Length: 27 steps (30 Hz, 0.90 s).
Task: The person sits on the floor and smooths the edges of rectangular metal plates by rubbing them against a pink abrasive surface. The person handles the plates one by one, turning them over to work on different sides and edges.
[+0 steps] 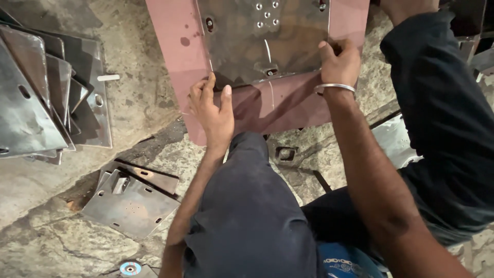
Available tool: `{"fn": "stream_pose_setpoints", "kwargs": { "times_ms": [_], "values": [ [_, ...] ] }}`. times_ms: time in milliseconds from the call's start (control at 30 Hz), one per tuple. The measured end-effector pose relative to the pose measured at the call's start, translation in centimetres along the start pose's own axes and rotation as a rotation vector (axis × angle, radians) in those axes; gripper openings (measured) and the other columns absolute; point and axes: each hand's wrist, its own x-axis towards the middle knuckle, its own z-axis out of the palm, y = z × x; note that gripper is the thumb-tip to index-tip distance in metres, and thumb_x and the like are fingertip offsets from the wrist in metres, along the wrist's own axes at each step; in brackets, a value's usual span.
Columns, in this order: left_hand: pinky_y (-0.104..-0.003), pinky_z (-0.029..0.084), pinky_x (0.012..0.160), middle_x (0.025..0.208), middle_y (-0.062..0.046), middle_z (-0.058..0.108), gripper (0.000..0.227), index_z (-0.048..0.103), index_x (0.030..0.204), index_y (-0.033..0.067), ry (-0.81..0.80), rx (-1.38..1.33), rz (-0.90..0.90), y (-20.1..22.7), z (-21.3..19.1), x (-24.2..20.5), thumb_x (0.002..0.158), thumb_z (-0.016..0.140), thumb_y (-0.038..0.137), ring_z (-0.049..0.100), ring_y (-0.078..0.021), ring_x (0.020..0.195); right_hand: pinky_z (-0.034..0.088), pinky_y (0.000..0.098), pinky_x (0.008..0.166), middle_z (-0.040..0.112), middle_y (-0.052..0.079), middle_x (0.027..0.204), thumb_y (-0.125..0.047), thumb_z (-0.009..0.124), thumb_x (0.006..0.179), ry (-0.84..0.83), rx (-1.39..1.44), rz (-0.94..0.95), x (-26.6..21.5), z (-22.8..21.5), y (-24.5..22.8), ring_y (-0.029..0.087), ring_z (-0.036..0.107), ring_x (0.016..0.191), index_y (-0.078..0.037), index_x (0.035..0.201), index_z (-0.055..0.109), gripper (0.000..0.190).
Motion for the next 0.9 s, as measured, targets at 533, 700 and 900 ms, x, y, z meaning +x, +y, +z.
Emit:
{"fn": "stream_pose_setpoints", "kwargs": {
  "times_ms": [533,700,900],
  "values": [
    [-0.032,0.054,0.079,0.124,-0.008,0.063,0.046,0.049,0.140,0.0051,-0.165,-1.312,-0.484,2.4,-1.9,5.4,0.099,0.069,0.017,0.063,-0.0181,0.104,0.050,0.0237,0.074,0.070,-0.005,0.096,-0.031,0.065,0.107,-0.468,0.594,0.088,3.5,-3.9,-3.5,0.004,0.061,0.084,0.001,0.114,0.074,0.034],
    [-0.036,0.059,0.097,0.132,-0.009,0.065,0.051,0.049,0.146,0.0033,-0.611,-1.413,-0.563,5.4,-4.4,6.9,0.099,0.065,0.014,0.067,-0.0212,0.117,0.052,0.0238,0.071,0.072,-0.002,0.096,-0.032,0.064,0.104,-0.590,0.511,0.107,4.1,-5.8,-3.1,0.006,0.063,0.082,0.002,0.114,0.073,0.036],
    [-0.035,0.058,0.086,0.131,-0.011,0.064,0.054,0.048,0.149,0.0039,-0.395,-1.559,-0.497,10.9,-5.3,11.7,0.099,0.066,0.011,0.066,-0.0234,0.115,0.055,0.0300,0.068,0.067,0.000,0.096,-0.030,0.061,0.111,-0.461,1.003,0.091,8.1,-9.9,-9.4,0.011,0.065,0.080,-0.002,0.111,0.066,0.028]
  ]
}}
